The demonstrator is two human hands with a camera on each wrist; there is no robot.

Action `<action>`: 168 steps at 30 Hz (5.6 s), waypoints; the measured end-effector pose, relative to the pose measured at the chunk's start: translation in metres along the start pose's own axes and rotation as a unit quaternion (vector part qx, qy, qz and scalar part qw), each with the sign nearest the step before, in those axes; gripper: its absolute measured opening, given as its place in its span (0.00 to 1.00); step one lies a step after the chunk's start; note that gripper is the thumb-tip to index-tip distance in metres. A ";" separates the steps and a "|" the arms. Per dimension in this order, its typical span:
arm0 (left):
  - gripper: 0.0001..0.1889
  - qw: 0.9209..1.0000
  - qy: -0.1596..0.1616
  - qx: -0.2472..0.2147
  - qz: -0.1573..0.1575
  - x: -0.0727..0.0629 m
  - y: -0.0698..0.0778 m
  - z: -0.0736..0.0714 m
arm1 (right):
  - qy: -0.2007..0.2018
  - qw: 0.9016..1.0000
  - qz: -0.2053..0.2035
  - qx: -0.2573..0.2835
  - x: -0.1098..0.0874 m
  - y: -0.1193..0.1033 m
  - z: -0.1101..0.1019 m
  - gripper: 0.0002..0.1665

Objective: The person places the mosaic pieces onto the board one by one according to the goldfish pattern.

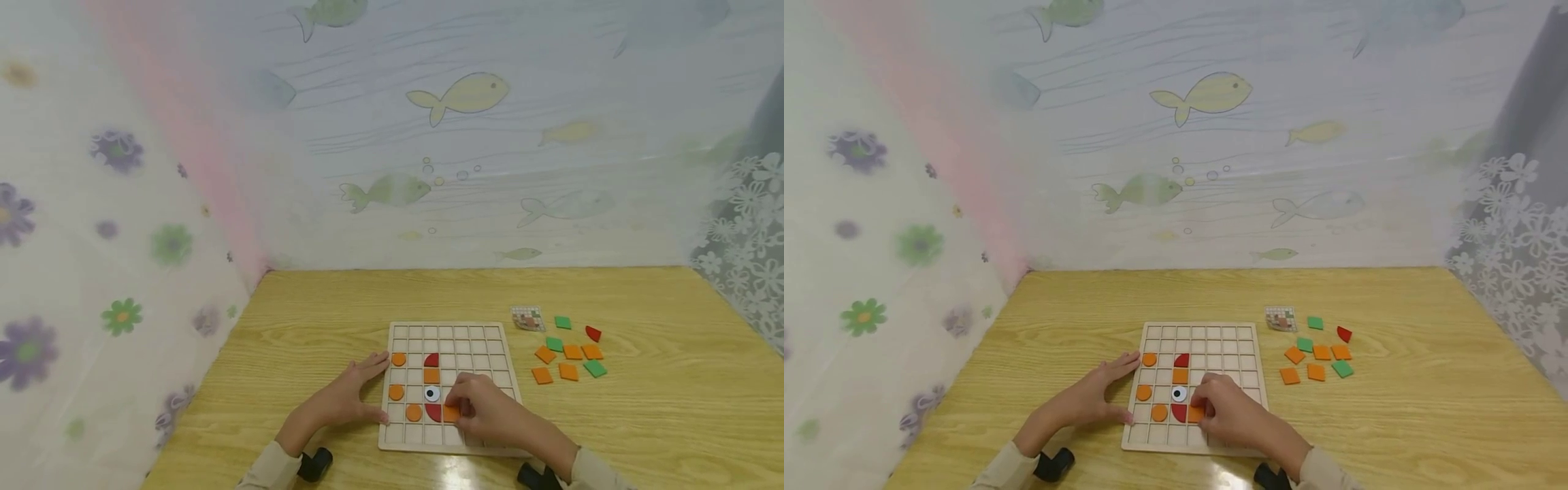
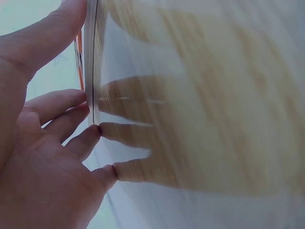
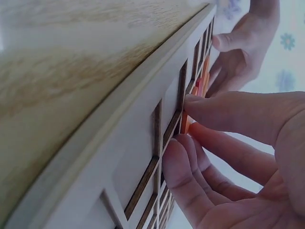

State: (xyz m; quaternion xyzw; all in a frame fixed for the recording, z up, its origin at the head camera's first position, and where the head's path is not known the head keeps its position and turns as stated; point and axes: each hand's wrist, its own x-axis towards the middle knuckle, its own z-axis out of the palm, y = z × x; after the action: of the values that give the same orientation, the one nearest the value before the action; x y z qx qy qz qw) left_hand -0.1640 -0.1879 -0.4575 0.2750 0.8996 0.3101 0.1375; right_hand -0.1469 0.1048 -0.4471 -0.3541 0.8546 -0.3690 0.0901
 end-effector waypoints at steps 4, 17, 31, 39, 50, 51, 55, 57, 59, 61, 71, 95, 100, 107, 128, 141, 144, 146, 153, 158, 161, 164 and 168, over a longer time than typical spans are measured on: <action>0.50 1.000 -0.004 0.000 -0.001 0.000 0.000 0.000 | -0.004 1.000 0.002 0.005 0.000 -0.002 -0.001 0.10; 0.50 1.000 0.000 -0.001 -0.006 -0.001 0.003 -0.002 | -0.021 1.000 0.004 -0.008 0.003 -0.002 -0.005 0.10; 0.50 1.000 -0.001 0.006 -0.008 -0.001 0.004 -0.002 | -0.009 0.999 -0.009 -0.039 -0.009 0.010 -0.030 0.10; 0.50 1.000 -0.004 0.004 -0.010 -0.001 0.005 -0.003 | 0.023 0.998 -0.012 -0.057 -0.020 0.021 -0.051 0.09; 0.50 1.000 -0.007 0.002 -0.010 -0.001 0.006 -0.002 | 0.055 0.997 -0.004 -0.047 -0.037 0.038 -0.067 0.11; 0.50 1.000 -0.007 0.002 -0.010 -0.001 0.006 -0.002 | 0.058 0.997 -0.004 -0.049 -0.039 0.040 -0.068 0.12; 0.50 1.000 -0.009 0.000 -0.014 -0.001 0.004 -0.002 | 0.068 0.996 -0.008 -0.064 -0.043 0.045 -0.072 0.12; 0.50 1.000 -0.011 -0.002 -0.015 -0.001 0.003 -0.001 | 0.074 0.994 -0.008 -0.075 -0.045 0.048 -0.074 0.12; 0.50 1.000 -0.011 -0.003 -0.015 -0.001 0.002 -0.001 | 0.078 0.994 -0.005 -0.075 -0.048 0.051 -0.077 0.13; 0.50 1.000 -0.010 -0.003 -0.014 -0.001 0.002 -0.001 | 0.084 0.994 -0.006 -0.072 -0.051 0.054 -0.079 0.13; 0.50 1.000 -0.009 0.001 -0.013 -0.001 0.003 -0.001 | 0.114 0.989 -0.026 -0.089 -0.064 0.070 -0.089 0.14; 0.50 1.000 -0.008 -0.003 -0.007 -0.001 0.002 0.000 | 0.104 0.991 0.041 -0.072 -0.071 0.085 -0.087 0.15; 0.50 1.000 -0.010 0.002 -0.009 -0.001 0.002 0.000 | 0.099 0.991 0.054 -0.078 -0.072 0.086 -0.086 0.12; 0.50 1.000 -0.007 0.002 -0.010 -0.001 0.001 0.000 | 0.098 0.990 0.042 -0.091 -0.073 0.085 -0.084 0.10; 0.50 1.000 -0.011 -0.002 -0.012 -0.001 0.003 0.000 | 0.100 0.992 -0.014 -0.082 -0.074 0.088 -0.084 0.12; 0.50 1.000 -0.006 -0.008 -0.007 -0.002 0.003 0.000 | 0.113 0.990 -0.066 -0.046 -0.065 0.083 -0.078 0.13; 0.50 1.000 -0.005 -0.004 -0.006 -0.001 0.003 0.000 | 0.105 0.992 -0.068 -0.023 -0.063 0.079 -0.076 0.13; 0.50 1.000 -0.005 -0.002 -0.006 -0.001 0.003 0.000 | 0.101 0.992 -0.079 -0.011 -0.061 0.076 -0.074 0.14; 0.50 1.000 -0.006 -0.001 -0.007 -0.001 0.002 0.000 | 0.091 0.990 -0.110 -0.001 -0.053 0.064 -0.066 0.14; 0.50 1.000 -0.006 -0.004 -0.008 -0.002 0.003 0.000 | 0.083 0.991 -0.107 0.001 -0.049 0.056 -0.060 0.13; 0.50 1.000 -0.007 -0.007 -0.008 -0.002 0.002 0.000 | 0.081 0.990 -0.118 0.005 -0.047 0.053 -0.056 0.13; 0.50 1.000 -0.009 -0.007 -0.010 -0.002 0.002 0.000 | 0.078 0.989 -0.129 0.006 -0.043 0.050 -0.053 0.14; 0.50 1.000 -0.009 -0.006 -0.009 -0.002 0.001 0.000 | 0.073 0.989 -0.131 0.010 -0.040 0.046 -0.049 0.14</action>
State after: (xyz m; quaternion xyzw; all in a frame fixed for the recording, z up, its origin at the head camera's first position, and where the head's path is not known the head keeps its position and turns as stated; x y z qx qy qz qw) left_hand -0.1621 -0.1883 -0.4570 0.2685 0.8991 0.3115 0.1501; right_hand -0.1627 0.1814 -0.4482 -0.4347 0.8014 -0.4105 -0.0180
